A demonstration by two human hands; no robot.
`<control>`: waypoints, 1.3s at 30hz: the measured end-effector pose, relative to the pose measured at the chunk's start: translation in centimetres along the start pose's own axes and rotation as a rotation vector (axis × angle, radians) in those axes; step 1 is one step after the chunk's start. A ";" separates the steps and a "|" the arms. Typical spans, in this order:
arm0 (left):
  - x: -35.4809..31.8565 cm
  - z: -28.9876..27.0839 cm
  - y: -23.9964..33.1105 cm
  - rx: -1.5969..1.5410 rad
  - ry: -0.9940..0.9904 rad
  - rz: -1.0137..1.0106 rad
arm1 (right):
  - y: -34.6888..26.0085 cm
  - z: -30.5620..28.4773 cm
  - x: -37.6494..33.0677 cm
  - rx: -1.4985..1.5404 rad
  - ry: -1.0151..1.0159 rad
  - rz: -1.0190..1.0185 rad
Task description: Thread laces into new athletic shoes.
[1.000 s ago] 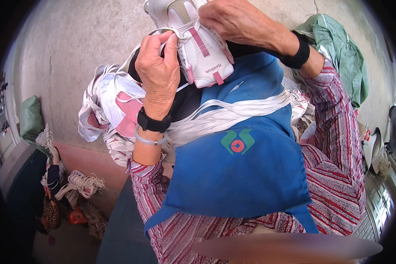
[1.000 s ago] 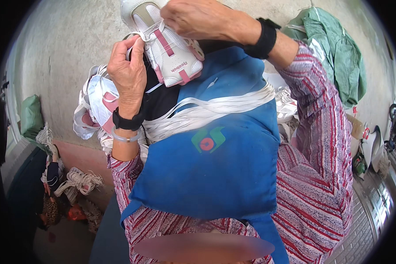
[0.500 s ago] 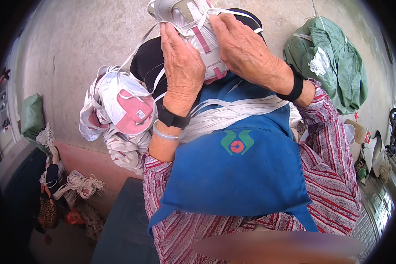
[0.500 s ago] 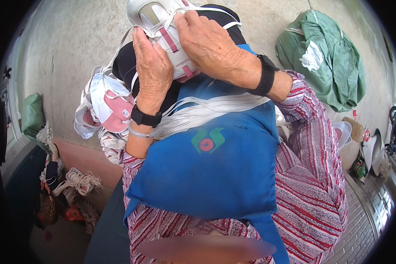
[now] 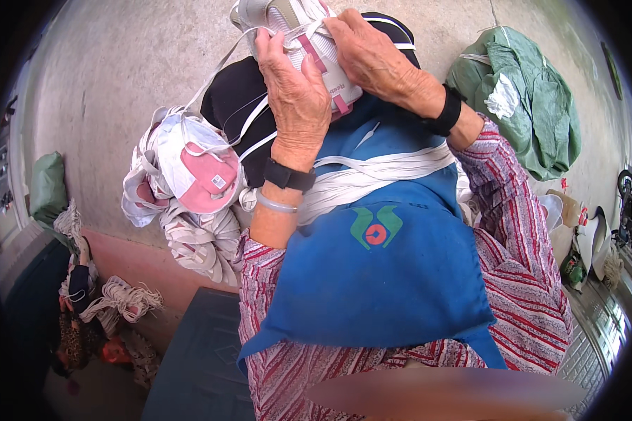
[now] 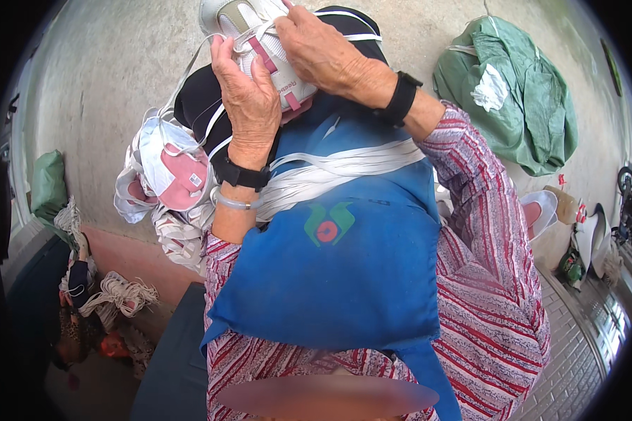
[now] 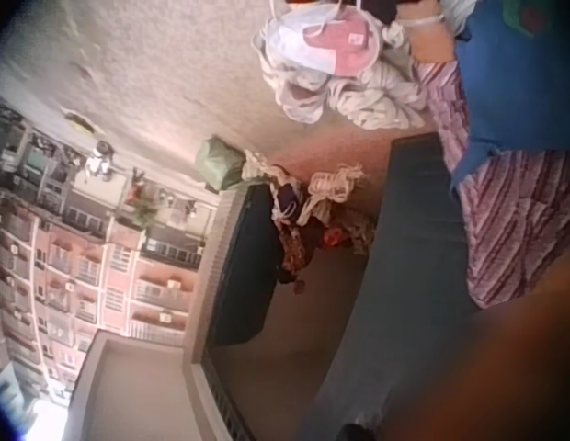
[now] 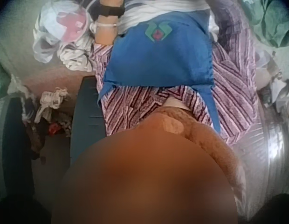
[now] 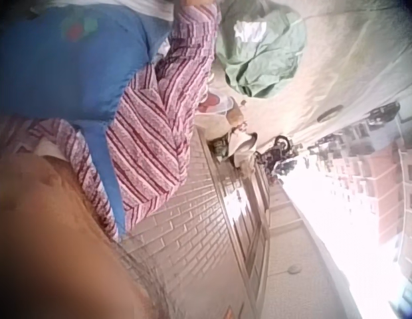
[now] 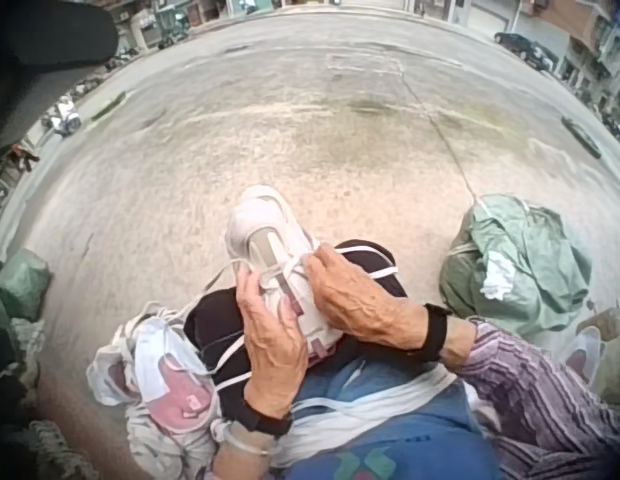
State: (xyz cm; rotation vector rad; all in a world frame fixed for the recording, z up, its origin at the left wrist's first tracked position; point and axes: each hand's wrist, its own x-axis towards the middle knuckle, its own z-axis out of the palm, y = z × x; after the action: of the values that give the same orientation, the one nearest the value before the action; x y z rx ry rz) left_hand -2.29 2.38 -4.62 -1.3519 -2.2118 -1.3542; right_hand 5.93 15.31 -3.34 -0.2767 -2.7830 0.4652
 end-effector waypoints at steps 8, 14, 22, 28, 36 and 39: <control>1.5 1.0 -0.5 -0.087 0.089 0.023 | 1.8 -0.7 1.3 -0.105 0.080 -0.254; 2.4 0.2 0.5 -0.077 0.025 -0.116 | -0.5 -1.9 1.6 -0.442 -0.049 -0.324; 3.7 0.4 0.0 0.072 -0.040 -0.135 | -0.2 -2.1 2.7 -0.344 -0.072 -0.360; 3.2 0.3 0.5 -0.004 -0.016 -0.132 | 0.6 -1.9 2.0 -0.360 -0.091 -0.419; 2.2 -0.2 0.5 -0.028 0.060 -0.095 | -1.2 -2.9 0.9 0.064 0.009 -0.192; 2.1 -0.5 0.6 -0.041 0.055 -0.088 | -1.5 -3.1 0.3 0.102 -0.014 -0.131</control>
State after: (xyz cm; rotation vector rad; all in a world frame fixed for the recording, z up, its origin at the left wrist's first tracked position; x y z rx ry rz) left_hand -3.09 3.28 -2.77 -1.2278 -2.2437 -1.4559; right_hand 6.49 14.90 0.05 -0.0682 -2.7579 0.5761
